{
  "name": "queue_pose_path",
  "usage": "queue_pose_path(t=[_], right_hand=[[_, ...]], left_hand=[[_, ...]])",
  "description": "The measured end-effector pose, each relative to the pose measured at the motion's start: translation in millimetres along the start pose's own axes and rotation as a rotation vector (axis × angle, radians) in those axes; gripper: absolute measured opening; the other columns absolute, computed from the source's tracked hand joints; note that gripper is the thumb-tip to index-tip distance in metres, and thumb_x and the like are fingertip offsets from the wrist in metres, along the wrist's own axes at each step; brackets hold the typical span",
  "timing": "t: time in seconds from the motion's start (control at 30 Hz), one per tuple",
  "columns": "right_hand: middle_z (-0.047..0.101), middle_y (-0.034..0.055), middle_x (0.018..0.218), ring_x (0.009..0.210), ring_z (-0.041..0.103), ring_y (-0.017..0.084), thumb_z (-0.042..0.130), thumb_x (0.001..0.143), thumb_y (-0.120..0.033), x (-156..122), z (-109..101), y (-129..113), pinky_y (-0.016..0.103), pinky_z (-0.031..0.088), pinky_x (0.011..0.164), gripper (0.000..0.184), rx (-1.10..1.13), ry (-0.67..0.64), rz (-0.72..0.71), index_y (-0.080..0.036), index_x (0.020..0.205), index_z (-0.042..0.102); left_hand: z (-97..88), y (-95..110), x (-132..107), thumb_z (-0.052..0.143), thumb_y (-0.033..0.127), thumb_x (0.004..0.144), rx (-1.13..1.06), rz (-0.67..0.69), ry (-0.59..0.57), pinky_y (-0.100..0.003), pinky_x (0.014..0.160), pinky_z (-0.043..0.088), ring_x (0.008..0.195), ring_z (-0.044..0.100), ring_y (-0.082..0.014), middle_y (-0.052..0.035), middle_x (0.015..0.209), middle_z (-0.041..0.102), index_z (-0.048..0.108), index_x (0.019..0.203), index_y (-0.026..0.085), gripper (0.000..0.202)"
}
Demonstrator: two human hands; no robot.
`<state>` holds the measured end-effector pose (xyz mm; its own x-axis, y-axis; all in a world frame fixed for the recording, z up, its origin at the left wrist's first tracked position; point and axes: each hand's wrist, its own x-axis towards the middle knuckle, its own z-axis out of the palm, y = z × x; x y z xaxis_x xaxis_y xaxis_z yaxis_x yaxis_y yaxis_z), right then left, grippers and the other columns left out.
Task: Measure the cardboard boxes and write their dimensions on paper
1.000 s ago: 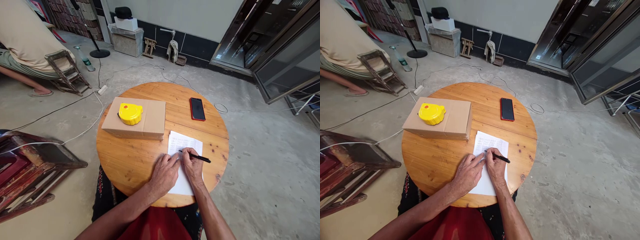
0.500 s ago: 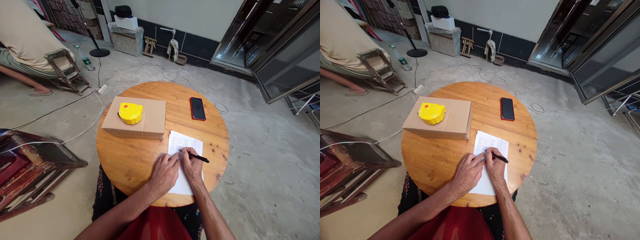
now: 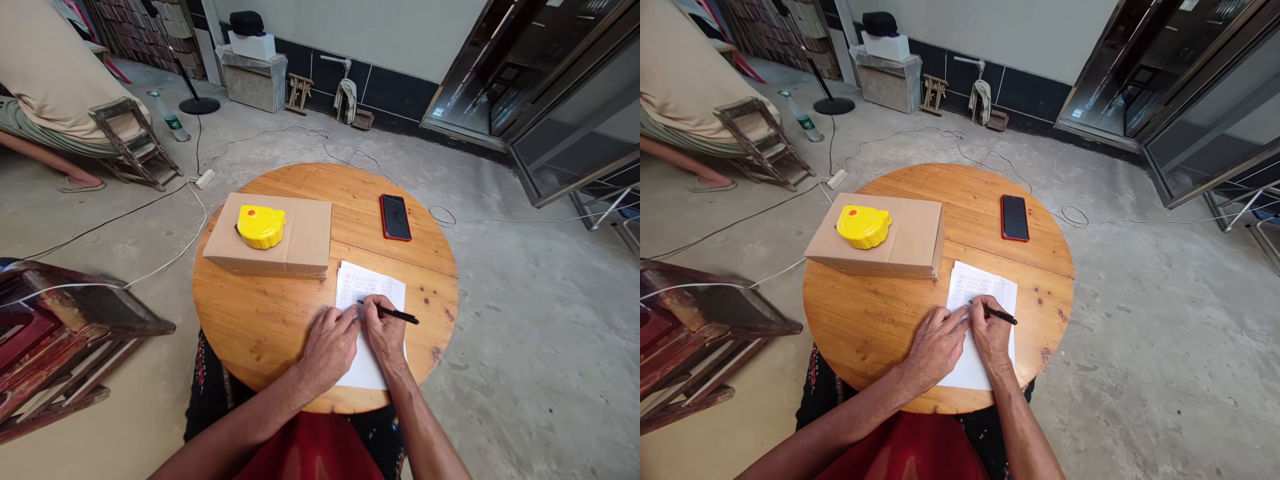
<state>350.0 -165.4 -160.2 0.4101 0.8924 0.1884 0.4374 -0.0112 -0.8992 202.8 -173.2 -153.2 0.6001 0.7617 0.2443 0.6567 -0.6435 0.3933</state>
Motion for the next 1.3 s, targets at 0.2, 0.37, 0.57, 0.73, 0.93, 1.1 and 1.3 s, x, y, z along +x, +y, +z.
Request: queue_pose_path(t=[0.2, 0.37, 0.57, 0.73, 0.93, 1.1, 1.3], right_hand=[[0.059, -0.0006, 0.063, 0.061, 0.054, 0.016, 0.054, 0.087, -0.033, 0.7, -2.3, -0.1, 0.029, 0.047, 0.06, 0.022, 0.008, 0.057, 0.017, -0.019, 0.071, 0.06], [0.062, 0.0004, 0.065, 0.06, 0.055, 0.016, 0.055, 0.087, -0.034, 0.8, -1.7, -0.3, 0.028, 0.046, 0.058, 0.022, 0.001, 0.032, 0.013, -0.018, 0.074, 0.063], [0.063, 0.0005, 0.066, 0.06, 0.054, 0.016, 0.055, 0.088, -0.034, 0.4, 0.0, 1.5, 0.028, 0.046, 0.058, 0.022, -0.015, 0.011, 0.001, -0.018, 0.076, 0.063], [0.062, 0.0003, 0.065, 0.06, 0.054, 0.016, 0.054, 0.088, -0.034, 0.9, 0.5, -0.3, 0.028, 0.046, 0.059, 0.022, -0.027, 0.012, -0.005, -0.018, 0.075, 0.063], [0.062, -0.0002, 0.064, 0.059, 0.054, 0.016, 0.054, 0.087, -0.034, 1.3, 0.4, -1.9, 0.027, 0.046, 0.058, 0.022, -0.045, 0.022, 0.004, -0.019, 0.074, 0.062], [0.06, -0.0012, 0.063, 0.058, 0.052, 0.015, 0.054, 0.087, -0.033, 1.2, -0.6, -2.4, 0.027, 0.044, 0.057, 0.021, -0.042, 0.016, 0.015, -0.019, 0.073, 0.061], [0.058, -0.0014, 0.062, 0.058, 0.052, 0.015, 0.055, 0.087, -0.035, 0.1, -3.7, -2.1, 0.027, 0.044, 0.056, 0.023, 0.003, 0.0, 0.033, -0.019, 0.073, 0.061]], left_hand=[[0.2, 1.0, -0.5, 0.052, 0.017, 0.093, 0.013, -0.001, 0.008, -0.043, 0.088, 0.05, 0.098, 0.052, -0.0247, -0.0039, 0.137, 0.06, 0.064, 0.117, 0.021, 0.028], [0.5, 0.5, -0.6, 0.053, 0.016, 0.092, 0.006, 0.0, 0.004, -0.043, 0.089, 0.05, 0.098, 0.052, -0.0246, -0.0044, 0.137, 0.059, 0.064, 0.118, 0.021, 0.028], [1.5, -0.1, -0.9, 0.052, 0.016, 0.092, 0.003, -0.003, 0.001, -0.043, 0.09, 0.048, 0.099, 0.052, -0.0249, -0.003, 0.139, 0.058, 0.063, 0.119, 0.021, 0.029], [0.5, -0.1, -0.4, 0.053, 0.016, 0.092, -0.001, -0.003, 0.002, -0.043, 0.091, 0.048, 0.1, 0.052, -0.0248, -0.0029, 0.138, 0.059, 0.063, 0.119, 0.02, 0.029], [0.3, 0.2, -0.3, 0.052, 0.017, 0.093, -0.006, -0.003, 0.005, -0.043, 0.089, 0.048, 0.099, 0.052, -0.025, -0.0027, 0.138, 0.06, 0.063, 0.119, 0.02, 0.029], [-0.1, 0.2, -0.2, 0.05, 0.017, 0.093, -0.006, -0.006, 0.004, -0.043, 0.089, 0.048, 0.099, 0.052, -0.0253, -0.0025, 0.138, 0.059, 0.063, 0.119, 0.019, 0.029], [1.2, 0.1, -0.6, 0.052, 0.017, 0.092, 0.0, -0.006, 0.0, -0.043, 0.089, 0.049, 0.099, 0.052, -0.0254, -0.003, 0.139, 0.059, 0.063, 0.12, 0.021, 0.03]])
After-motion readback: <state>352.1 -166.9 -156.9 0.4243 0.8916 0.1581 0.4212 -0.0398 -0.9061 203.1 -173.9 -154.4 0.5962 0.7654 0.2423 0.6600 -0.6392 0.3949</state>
